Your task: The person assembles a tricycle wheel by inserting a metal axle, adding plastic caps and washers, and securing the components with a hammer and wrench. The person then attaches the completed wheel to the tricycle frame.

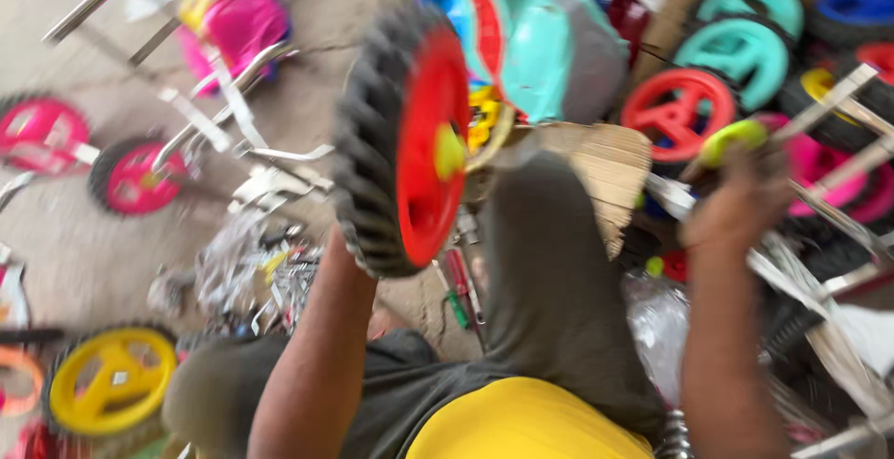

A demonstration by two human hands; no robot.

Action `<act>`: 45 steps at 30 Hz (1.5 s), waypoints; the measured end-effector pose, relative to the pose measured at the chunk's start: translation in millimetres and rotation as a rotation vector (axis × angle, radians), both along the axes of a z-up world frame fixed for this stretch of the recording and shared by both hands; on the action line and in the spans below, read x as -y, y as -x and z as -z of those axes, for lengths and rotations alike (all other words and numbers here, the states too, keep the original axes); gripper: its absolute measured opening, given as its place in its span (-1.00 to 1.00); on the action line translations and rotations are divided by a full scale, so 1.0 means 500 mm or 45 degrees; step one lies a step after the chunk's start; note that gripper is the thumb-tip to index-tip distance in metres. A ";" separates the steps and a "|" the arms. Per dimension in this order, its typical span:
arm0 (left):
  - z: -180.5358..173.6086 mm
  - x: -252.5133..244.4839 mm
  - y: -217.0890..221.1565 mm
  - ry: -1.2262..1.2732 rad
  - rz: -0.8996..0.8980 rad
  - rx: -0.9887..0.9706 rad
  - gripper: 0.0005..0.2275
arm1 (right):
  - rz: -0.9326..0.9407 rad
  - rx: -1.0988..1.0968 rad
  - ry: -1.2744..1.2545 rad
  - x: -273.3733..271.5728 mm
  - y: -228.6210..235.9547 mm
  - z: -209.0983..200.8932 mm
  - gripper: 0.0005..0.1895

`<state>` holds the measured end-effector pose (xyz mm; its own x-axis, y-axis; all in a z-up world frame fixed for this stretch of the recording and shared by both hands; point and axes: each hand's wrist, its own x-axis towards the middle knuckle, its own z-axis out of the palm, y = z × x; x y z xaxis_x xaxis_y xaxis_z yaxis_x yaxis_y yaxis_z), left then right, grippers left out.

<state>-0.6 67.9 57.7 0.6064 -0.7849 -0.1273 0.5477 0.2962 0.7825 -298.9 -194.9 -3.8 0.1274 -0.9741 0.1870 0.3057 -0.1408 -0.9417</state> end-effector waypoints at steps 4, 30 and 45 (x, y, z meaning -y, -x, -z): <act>0.068 -0.143 0.062 -0.291 0.212 -0.250 -0.67 | -0.629 -0.105 0.168 -0.018 -0.143 -0.179 -0.88; 0.242 -0.144 0.216 -0.290 0.351 -0.402 -0.55 | -1.886 -1.161 0.955 -0.404 -0.540 0.001 -0.75; 0.244 -0.140 0.207 -0.351 0.390 -0.422 -0.59 | -2.400 -1.283 0.143 -0.372 -0.538 0.002 -0.77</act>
